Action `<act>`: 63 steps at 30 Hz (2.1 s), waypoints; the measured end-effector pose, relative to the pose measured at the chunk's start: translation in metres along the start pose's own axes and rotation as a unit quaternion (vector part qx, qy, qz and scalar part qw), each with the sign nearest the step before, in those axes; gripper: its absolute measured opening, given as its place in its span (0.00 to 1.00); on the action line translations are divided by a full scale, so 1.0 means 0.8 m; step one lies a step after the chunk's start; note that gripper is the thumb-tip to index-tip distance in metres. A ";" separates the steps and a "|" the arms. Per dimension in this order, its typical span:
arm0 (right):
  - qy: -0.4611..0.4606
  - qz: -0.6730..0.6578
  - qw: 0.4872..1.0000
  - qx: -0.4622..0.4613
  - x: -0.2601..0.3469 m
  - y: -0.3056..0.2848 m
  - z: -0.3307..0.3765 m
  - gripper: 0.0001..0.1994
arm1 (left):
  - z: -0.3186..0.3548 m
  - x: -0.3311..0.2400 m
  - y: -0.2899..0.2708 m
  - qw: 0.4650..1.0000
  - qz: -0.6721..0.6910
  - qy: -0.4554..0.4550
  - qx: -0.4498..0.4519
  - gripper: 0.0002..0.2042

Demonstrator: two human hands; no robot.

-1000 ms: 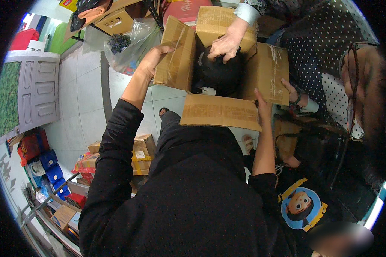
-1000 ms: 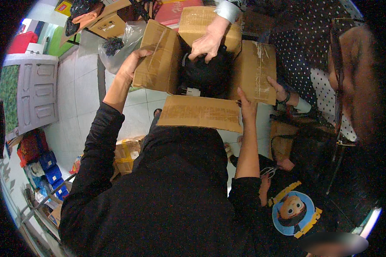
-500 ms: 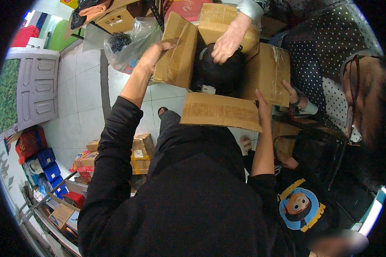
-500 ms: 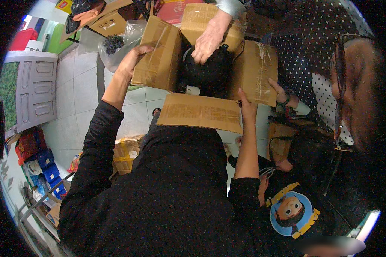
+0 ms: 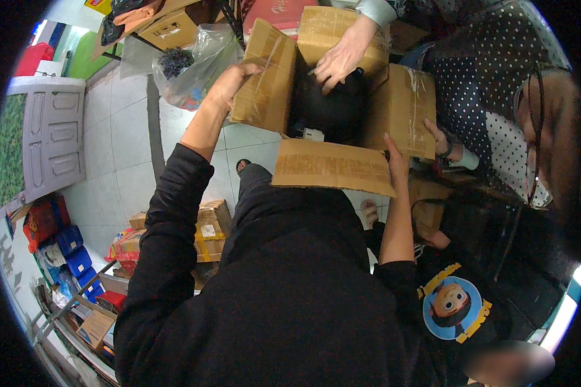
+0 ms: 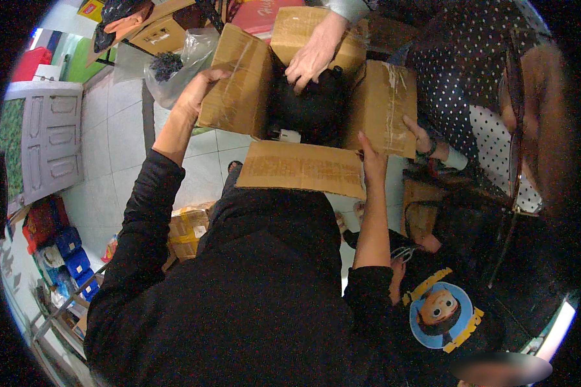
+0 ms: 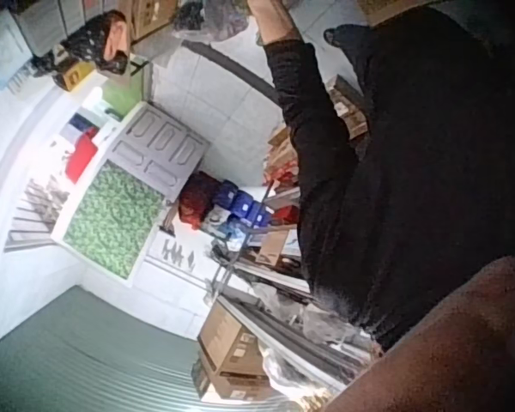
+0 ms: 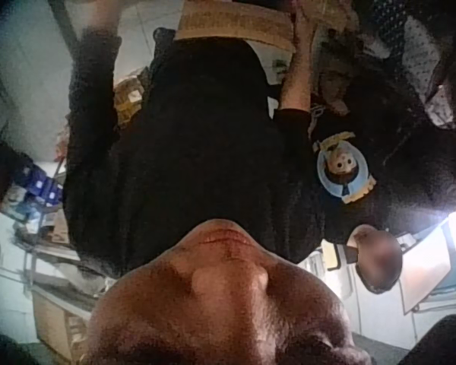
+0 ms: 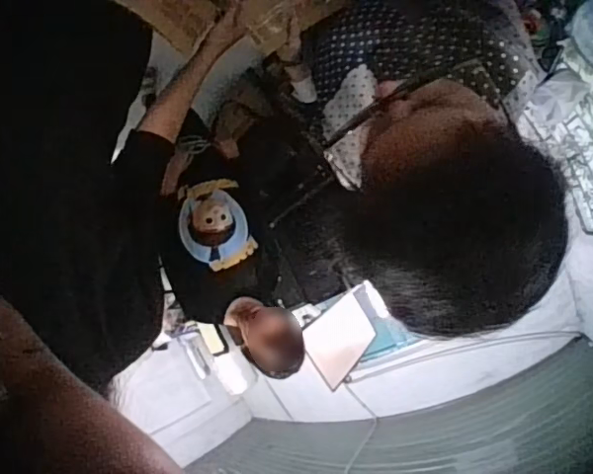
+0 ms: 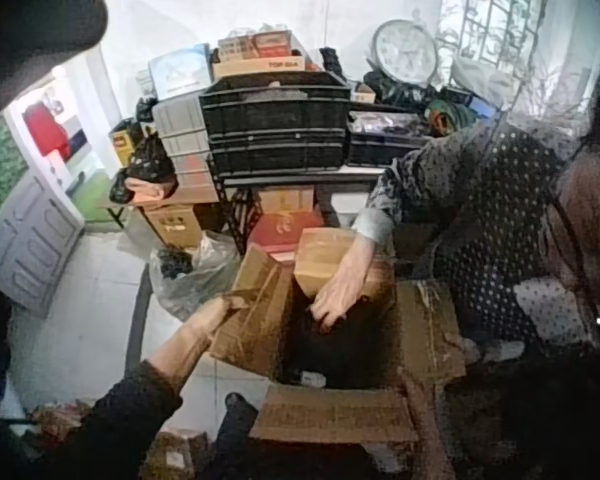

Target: The person walks into a storage area, picks up a plastic bag of artificial flowers, and places it on a shelf. They then squat to open a cardboard box with scissors, revealing a black appliance inside.

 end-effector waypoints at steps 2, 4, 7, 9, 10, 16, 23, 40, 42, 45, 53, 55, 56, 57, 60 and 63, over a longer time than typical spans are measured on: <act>0.008 -0.020 1.000 0.000 0.007 0.007 0.007 0.27 | 0.002 0.000 -0.001 1.000 0.000 0.000 0.007 0.17; -0.019 -0.003 1.000 -0.011 -0.003 0.002 0.001 0.27 | -0.001 -0.003 0.003 1.000 0.009 0.009 -0.004 0.16; -0.038 0.000 0.999 -0.011 -0.026 -0.003 -0.011 0.27 | 0.003 -0.005 0.010 1.000 0.004 0.018 -0.020 0.15; -0.029 -0.001 1.000 -0.005 -0.036 -0.005 -0.012 0.26 | 0.007 -0.002 0.014 0.999 0.001 0.022 -0.023 0.16; -0.015 0.001 1.000 -0.002 -0.040 -0.006 -0.012 0.25 | 0.009 0.002 0.016 0.999 0.004 0.025 -0.021 0.16; -0.025 -0.009 1.000 -0.001 -0.035 -0.002 0.007 0.23 | 0.014 0.023 0.017 0.999 0.002 0.031 -0.020 0.16; -0.018 0.033 0.999 0.013 -0.065 -0.010 -0.001 0.21 | 0.025 0.042 0.008 0.998 -0.022 0.046 -0.045 0.15; 0.002 0.179 0.979 0.097 -0.012 0.218 0.120 0.26 | 0.260 0.034 -0.169 0.974 0.036 0.139 -0.174 0.15; -0.009 0.196 0.974 0.115 -0.007 0.262 0.134 0.26 | 0.286 0.032 -0.216 0.970 0.060 0.135 -0.192 0.15; 0.020 0.187 0.973 0.135 -0.011 0.330 0.145 0.24 | 0.329 0.018 -0.281 0.966 0.073 0.147 -0.200 0.16; 0.017 0.191 0.960 0.205 -0.009 0.527 0.147 0.18 | 0.444 -0.034 -0.426 0.954 0.102 0.168 -0.226 0.15; 0.012 0.195 0.953 0.230 -0.006 0.589 0.145 0.18 | 0.465 -0.039 -0.469 0.945 0.090 0.168 -0.265 0.15; 0.008 0.201 0.950 0.240 0.001 0.622 0.147 0.18 | 0.478 -0.044 -0.487 0.940 0.085 0.168 -0.284 0.15; 0.006 0.209 0.945 0.251 0.005 0.651 0.148 0.18 | 0.490 -0.048 -0.502 0.932 0.091 0.168 -0.309 0.15; -0.069 0.171 0.942 0.281 0.012 0.732 0.144 0.17 | 0.519 -0.044 -0.559 0.909 0.112 0.187 -0.354 0.15; -0.124 0.138 0.912 0.367 0.012 0.804 0.130 0.17 | 0.560 -0.051 -0.603 0.892 0.121 0.197 -0.387 0.16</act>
Point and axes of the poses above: each hand's wrist, its own z-axis away from the middle knuckle, its own y-axis out of the palm, x = y × z, the point moved 3 cm from there along -z, towards the middle knuckle, and after that the axes turned 8 degrees about x, right-handed, at the moved point
